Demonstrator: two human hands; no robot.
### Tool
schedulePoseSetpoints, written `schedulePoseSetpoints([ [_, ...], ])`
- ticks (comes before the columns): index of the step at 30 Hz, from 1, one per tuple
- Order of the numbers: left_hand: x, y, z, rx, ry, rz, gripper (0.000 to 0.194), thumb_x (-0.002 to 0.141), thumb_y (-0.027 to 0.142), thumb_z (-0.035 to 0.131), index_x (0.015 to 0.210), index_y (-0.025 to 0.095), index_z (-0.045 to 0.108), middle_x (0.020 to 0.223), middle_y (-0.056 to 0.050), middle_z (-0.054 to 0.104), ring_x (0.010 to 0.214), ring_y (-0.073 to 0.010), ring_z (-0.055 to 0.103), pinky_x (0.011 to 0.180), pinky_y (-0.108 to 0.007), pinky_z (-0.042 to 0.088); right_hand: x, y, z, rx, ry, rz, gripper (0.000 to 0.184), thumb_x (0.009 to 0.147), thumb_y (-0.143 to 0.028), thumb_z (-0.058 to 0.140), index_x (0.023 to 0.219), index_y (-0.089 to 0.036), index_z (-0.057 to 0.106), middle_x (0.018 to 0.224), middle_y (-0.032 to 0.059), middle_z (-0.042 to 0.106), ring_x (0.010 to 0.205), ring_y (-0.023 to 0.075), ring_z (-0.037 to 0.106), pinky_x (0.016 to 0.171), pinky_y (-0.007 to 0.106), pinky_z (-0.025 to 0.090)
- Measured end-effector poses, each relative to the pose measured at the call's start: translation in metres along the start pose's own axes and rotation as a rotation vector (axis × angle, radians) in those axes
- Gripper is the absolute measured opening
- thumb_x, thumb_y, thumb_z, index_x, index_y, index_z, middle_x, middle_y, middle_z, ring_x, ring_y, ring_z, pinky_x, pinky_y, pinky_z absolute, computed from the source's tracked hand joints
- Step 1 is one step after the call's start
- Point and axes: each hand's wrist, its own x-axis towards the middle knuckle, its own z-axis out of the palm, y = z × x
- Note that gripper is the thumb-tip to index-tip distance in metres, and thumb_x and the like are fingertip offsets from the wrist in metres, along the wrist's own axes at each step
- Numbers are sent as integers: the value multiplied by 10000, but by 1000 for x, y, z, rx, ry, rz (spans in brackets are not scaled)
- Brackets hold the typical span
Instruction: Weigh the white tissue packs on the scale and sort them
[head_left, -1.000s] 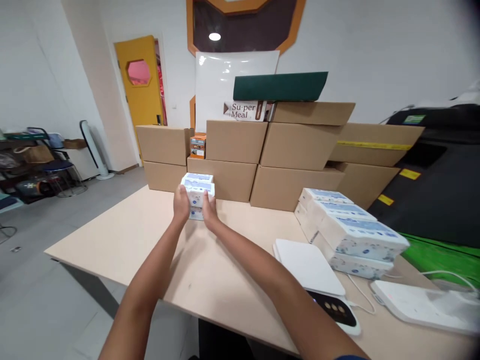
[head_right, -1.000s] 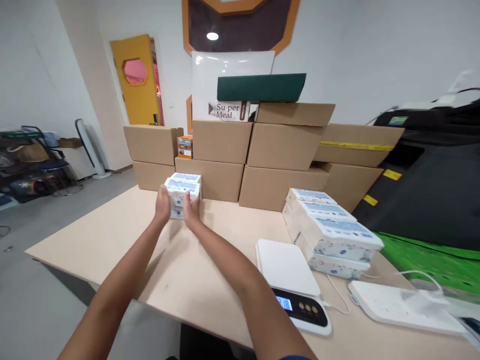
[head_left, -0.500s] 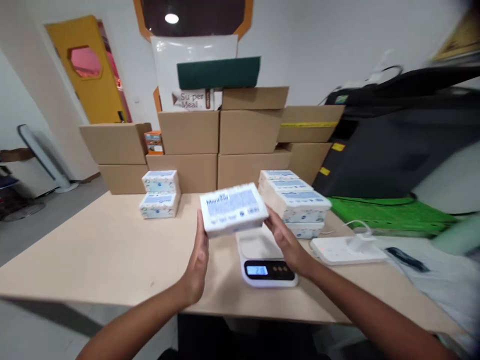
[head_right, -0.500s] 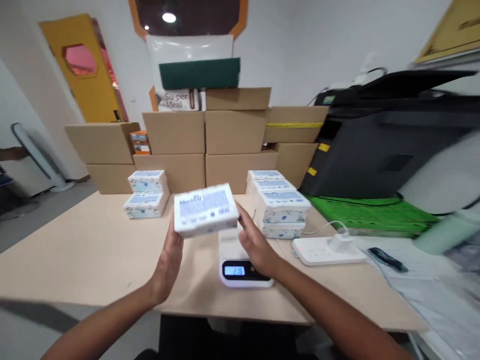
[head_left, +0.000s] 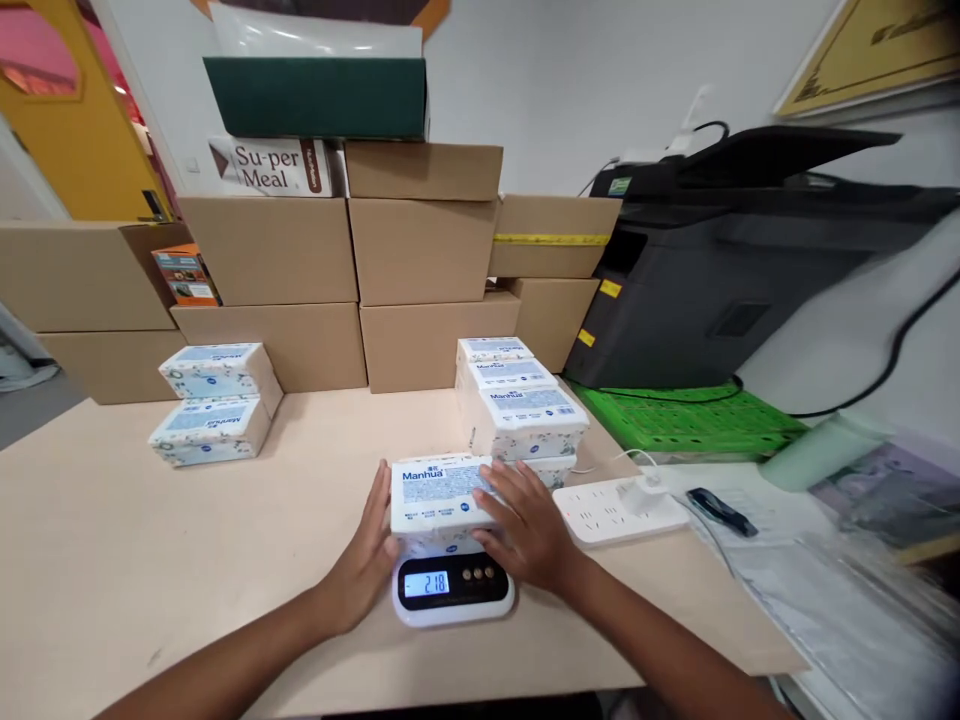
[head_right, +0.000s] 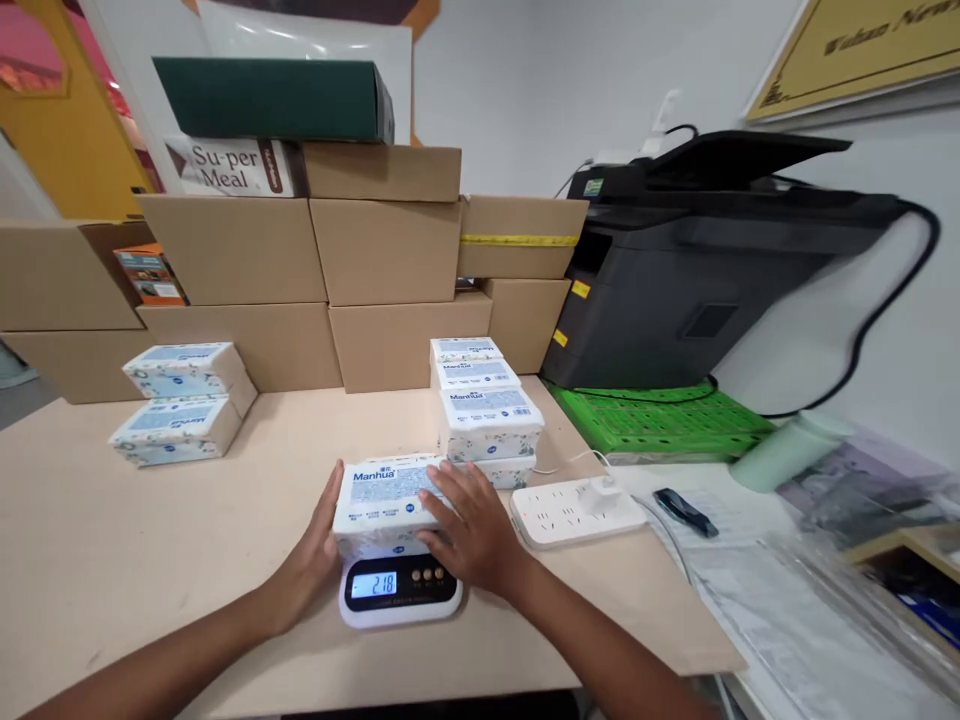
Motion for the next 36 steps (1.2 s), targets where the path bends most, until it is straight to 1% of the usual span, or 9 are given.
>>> schedulePoseSetpoints([
  [2, 2, -9, 0, 111, -43, 55, 901, 1081, 623, 545, 1757, 554, -46, 1904, 109, -94, 1768, -356, -98, 1432, -608, 13, -2, 3, 0, 17, 29, -12, 645, 1026, -347, 721, 1637, -344, 513, 1508, 127, 741, 1458, 363, 678, 1213, 666, 553],
  [5, 1, -17, -1, 139, -27, 17, 954, 1071, 571, 614, 1778, 516, -23, 1918, 40, -45, 1769, -376, -71, 1429, -632, 40, -8, 1, -2, 36, 52, 16, 705, 1009, -321, 750, 1664, -342, 490, 1473, 122, 763, 1434, 357, 696, 1199, 657, 570],
  [9, 2, -12, -2, -14, -35, -129, 999, 1044, 576, 668, 1804, 432, 36, 1912, -65, 110, 1758, -407, 143, 1418, -630, 199, -6, -2, -6, 18, 70, 28, 817, 999, -349, 789, 1724, -291, 415, 1441, 150, 775, 1400, 354, 718, 1145, 617, 626],
  [12, 5, -8, -3, -97, -80, -196, 1021, 1045, 561, 680, 1804, 425, 10, 1888, -86, 226, 1732, -395, 257, 1405, -611, 273, -3, -1, -7, 33, 79, 61, 863, 1004, -416, 797, 1745, -304, 369, 1442, 154, 771, 1352, 354, 747, 1099, 594, 661],
  [15, 5, -9, -5, -104, -87, -218, 1062, 1023, 546, 720, 1804, 426, 11, 1883, -88, 243, 1735, -393, 253, 1410, -614, 264, -2, 1, -8, 49, 83, 88, 887, 1002, -462, 798, 1753, -333, 344, 1447, 150, 761, 1322, 365, 761, 1055, 591, 681],
  [20, 4, -13, -9, -44, -76, -240, 1126, 977, 560, 778, 1803, 428, 24, 1882, -104, 236, 1744, -401, 215, 1408, -631, 263, -2, 1, -8, 44, 79, 96, 878, 1015, -482, 769, 1760, -307, 339, 1428, 173, 751, 1320, 376, 751, 1016, 578, 693],
  [29, 7, -7, -9, -72, -53, -248, 1120, 962, 560, 797, 1804, 364, 83, 1876, -150, 239, 1743, -420, 206, 1406, -624, 264, -3, 2, -8, 110, 111, 134, 711, 1108, -550, 571, 1717, -216, 419, 1480, 205, 688, 1397, 356, 689, 1066, 549, 668],
  [33, 6, -12, -8, -69, -26, -217, 1124, 942, 562, 817, 1800, 371, 116, 1864, -153, 276, 1733, -436, 232, 1388, -640, 305, -5, 3, -7, 164, 101, 196, 719, 1122, -621, 487, 1724, -236, 408, 1523, 203, 666, 1416, 351, 685, 1081, 536, 666],
  [36, 5, -15, -8, -69, -13, -215, 1112, 942, 573, 812, 1794, 370, 128, 1862, -153, 279, 1734, -433, 233, 1395, -645, 281, -5, 3, -5, 182, 102, 220, 718, 1127, -638, 453, 1731, -254, 395, 1537, 191, 662, 1430, 344, 680, 1104, 528, 658],
])
